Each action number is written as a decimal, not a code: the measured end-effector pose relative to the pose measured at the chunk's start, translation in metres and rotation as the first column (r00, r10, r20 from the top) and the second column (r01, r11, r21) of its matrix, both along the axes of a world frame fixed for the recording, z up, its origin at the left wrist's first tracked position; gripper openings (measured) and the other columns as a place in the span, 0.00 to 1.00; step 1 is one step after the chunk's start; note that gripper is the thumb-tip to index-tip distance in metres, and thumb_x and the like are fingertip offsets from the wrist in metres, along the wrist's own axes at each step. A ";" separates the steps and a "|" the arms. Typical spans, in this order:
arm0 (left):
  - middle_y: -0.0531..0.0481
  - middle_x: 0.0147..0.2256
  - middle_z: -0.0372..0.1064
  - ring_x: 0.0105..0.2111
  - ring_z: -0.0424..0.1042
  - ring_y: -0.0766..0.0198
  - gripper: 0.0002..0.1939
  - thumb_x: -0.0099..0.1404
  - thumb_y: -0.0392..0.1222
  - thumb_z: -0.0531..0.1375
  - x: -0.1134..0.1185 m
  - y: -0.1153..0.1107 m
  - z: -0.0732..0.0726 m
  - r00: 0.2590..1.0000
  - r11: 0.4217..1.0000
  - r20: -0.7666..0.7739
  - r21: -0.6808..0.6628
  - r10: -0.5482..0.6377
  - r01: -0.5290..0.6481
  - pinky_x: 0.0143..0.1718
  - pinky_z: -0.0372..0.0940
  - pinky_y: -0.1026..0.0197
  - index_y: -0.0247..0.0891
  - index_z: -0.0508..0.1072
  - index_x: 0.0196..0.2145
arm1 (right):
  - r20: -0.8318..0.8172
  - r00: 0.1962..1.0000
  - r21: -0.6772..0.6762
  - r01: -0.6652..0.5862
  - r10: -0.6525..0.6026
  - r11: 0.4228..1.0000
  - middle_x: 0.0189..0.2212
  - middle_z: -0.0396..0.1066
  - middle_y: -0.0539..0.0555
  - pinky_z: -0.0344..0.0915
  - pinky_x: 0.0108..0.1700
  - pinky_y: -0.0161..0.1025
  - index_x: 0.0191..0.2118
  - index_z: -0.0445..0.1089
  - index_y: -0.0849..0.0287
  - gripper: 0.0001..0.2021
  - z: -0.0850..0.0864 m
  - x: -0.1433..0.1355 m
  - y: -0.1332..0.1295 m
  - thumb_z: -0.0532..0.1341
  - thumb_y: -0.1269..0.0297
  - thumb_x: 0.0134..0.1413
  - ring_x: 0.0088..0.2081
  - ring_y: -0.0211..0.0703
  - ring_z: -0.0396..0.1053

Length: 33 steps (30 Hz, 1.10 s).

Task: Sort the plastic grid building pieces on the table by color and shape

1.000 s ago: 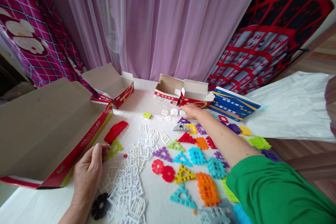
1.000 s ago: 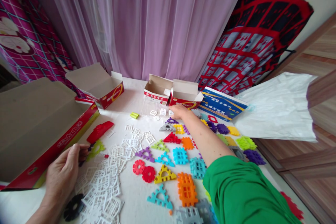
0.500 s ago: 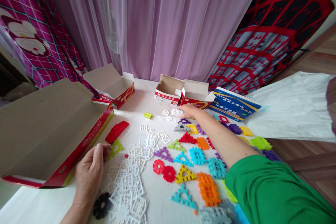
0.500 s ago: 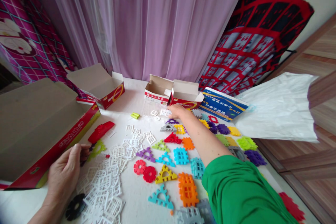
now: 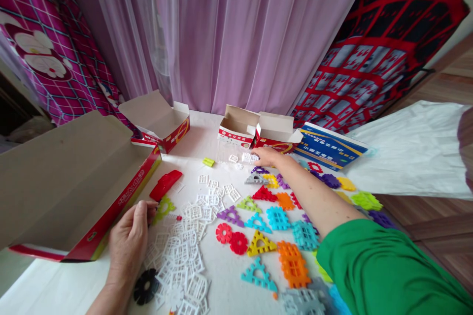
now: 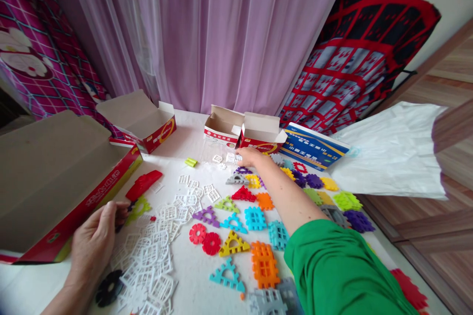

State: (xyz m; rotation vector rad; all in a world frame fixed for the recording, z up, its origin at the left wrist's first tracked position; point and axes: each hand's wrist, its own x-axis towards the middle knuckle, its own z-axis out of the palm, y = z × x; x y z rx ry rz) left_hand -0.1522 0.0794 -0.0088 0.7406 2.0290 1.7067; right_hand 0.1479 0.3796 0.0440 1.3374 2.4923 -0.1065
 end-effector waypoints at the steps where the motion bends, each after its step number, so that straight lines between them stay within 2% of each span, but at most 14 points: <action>1: 0.51 0.27 0.74 0.28 0.72 0.63 0.23 0.55 0.62 0.58 0.001 0.000 0.001 1.000 1.000 -0.005 -0.001 -0.003 0.003 0.29 0.68 0.64 0.38 0.76 0.28 | -0.009 1.000 0.004 0.008 -0.007 1.000 0.54 0.70 0.58 0.64 0.50 0.40 0.58 0.66 0.55 0.28 0.002 0.001 -0.002 0.63 0.61 0.50 0.52 0.51 0.69; 5: 0.50 0.26 0.73 0.27 0.71 0.62 0.23 0.55 0.62 0.58 0.003 0.000 0.006 1.000 1.000 -0.002 0.005 -0.017 0.017 0.29 0.67 0.63 0.38 0.75 0.27 | -0.045 0.999 0.099 0.004 0.000 0.995 0.53 0.71 0.58 0.64 0.49 0.41 0.56 0.68 0.55 0.25 0.016 0.000 -0.018 0.61 0.60 0.51 0.52 0.52 0.68; 9: 0.49 0.25 0.73 0.26 0.71 0.62 0.23 0.55 0.62 0.58 0.005 0.001 0.009 1.000 0.999 -0.003 0.029 -0.018 0.018 0.28 0.66 0.63 0.37 0.75 0.27 | -0.170 0.980 0.190 -0.069 0.103 0.979 0.49 0.74 0.54 0.62 0.49 0.39 0.47 0.74 0.53 0.15 0.026 -0.021 -0.057 0.56 0.67 0.56 0.50 0.47 0.69; 12: 0.49 0.25 0.73 0.26 0.71 0.62 0.23 0.55 0.62 0.58 0.005 0.001 0.009 1.000 0.998 0.016 0.055 -0.025 0.024 0.28 0.66 0.63 0.37 0.75 0.26 | -0.245 0.949 0.122 -0.170 0.196 0.978 0.44 0.76 0.52 0.62 0.46 0.37 0.42 0.77 0.53 0.12 0.022 -0.044 -0.094 0.57 0.66 0.57 0.46 0.44 0.71; 16: 0.49 0.25 0.73 0.26 0.71 0.62 0.24 0.55 0.63 0.58 0.004 0.001 0.007 0.999 0.998 0.037 0.061 -0.025 0.023 0.27 0.66 0.63 0.37 0.75 0.26 | -0.287 0.894 0.077 -0.337 0.344 0.938 0.45 0.75 0.53 0.62 0.48 0.39 0.46 0.75 0.53 0.13 0.013 -0.068 -0.129 0.60 0.64 0.55 0.48 0.45 0.70; 22: 0.48 0.26 0.73 0.27 0.70 0.63 0.24 0.56 0.62 0.57 0.003 0.002 0.004 0.998 0.996 0.047 0.081 -0.032 0.028 0.29 0.65 0.63 0.36 0.76 0.27 | -0.199 0.902 0.018 -0.389 0.384 0.921 0.43 0.73 0.54 0.62 0.42 0.38 0.45 0.74 0.54 0.16 0.011 -0.091 -0.157 0.65 0.55 0.52 0.44 0.46 0.70; 27: 0.48 0.25 0.72 0.27 0.69 0.63 0.24 0.57 0.62 0.57 0.004 0.002 0.004 0.999 0.997 0.037 0.075 -0.034 0.031 0.28 0.65 0.63 0.36 0.76 0.27 | -0.175 0.906 -0.026 -0.394 0.384 0.919 0.42 0.73 0.54 0.62 0.40 0.37 0.45 0.73 0.56 0.14 0.012 -0.097 -0.159 0.65 0.58 0.52 0.42 0.45 0.70; 33: 0.48 0.25 0.73 0.26 0.70 0.63 0.24 0.56 0.63 0.57 0.003 0.001 0.005 0.999 0.997 0.006 0.074 -0.035 0.034 0.27 0.65 0.63 0.37 0.76 0.27 | -0.131 0.874 0.133 -0.453 0.468 0.882 0.46 0.71 0.54 0.62 0.44 0.38 0.47 0.72 0.54 0.14 0.010 -0.077 -0.110 0.62 0.67 0.54 0.46 0.45 0.68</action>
